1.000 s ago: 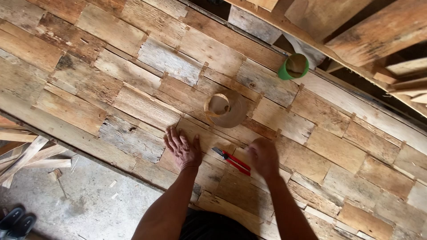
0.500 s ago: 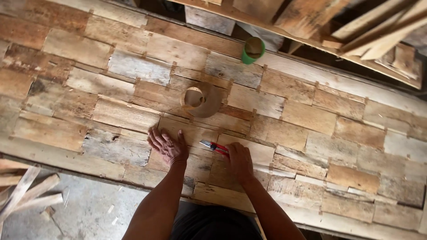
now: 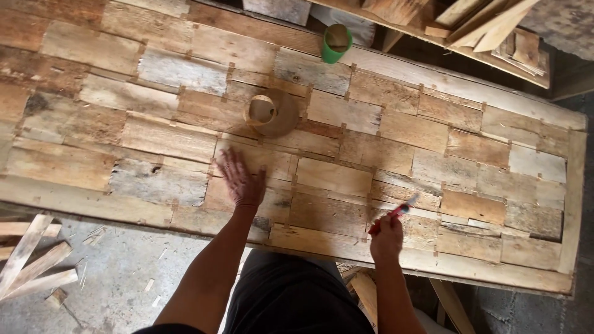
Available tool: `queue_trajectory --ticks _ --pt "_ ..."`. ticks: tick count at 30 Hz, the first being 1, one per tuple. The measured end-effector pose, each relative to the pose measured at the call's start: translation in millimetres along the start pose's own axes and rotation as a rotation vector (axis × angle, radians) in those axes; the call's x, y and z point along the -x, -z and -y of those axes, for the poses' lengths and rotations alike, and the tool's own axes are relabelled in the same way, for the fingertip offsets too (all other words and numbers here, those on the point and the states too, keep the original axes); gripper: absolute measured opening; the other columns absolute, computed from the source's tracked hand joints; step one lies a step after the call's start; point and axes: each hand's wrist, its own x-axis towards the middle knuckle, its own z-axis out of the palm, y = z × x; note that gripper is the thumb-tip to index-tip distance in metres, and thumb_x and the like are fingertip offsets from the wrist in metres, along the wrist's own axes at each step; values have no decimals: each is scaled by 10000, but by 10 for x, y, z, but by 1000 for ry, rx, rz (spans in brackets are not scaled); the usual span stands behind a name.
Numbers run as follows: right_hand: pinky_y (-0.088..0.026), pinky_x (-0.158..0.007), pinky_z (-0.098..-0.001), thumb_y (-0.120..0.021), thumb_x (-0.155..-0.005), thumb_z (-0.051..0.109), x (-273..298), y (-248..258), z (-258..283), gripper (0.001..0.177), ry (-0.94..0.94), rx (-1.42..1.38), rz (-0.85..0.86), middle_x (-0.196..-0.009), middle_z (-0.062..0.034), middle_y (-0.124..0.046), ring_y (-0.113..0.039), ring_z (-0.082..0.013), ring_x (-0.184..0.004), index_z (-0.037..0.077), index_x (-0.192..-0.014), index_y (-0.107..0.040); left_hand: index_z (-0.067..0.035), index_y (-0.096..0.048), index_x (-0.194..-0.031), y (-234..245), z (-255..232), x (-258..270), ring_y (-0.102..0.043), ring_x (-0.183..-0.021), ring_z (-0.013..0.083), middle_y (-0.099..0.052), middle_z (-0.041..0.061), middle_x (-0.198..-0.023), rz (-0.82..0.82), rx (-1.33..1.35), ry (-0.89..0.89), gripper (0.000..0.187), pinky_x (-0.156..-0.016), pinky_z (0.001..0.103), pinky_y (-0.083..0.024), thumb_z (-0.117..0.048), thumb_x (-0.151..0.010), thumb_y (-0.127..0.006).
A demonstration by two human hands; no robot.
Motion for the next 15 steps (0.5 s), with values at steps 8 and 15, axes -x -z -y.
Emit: queue_trajectory --ticks 8,15 --pt "-482 -612 -327 -610 -1053 189 407 -194 260 104 -56 65 -85 -825 -38 -611 -543 -151 -654 108 -1102 -566 -28 -235 -1608 416 -507 -548 -218 -1557 364 -243 231 -1671 -37 388 -111 1090 -1294 543 -165 -782 -894 -567" --pt "-474 -605 -325 -606 -1058 168 702 -177 104 98 -33 125 -15 -849 -59 -634 -549 -147 -659 98 -1089 -545 -55 -234 -1610 312 -796 -1070 -406 -1473 348 -309 203 -1641 -141 306 -562 1209 -1156 526 -329 -779 -764 -705"
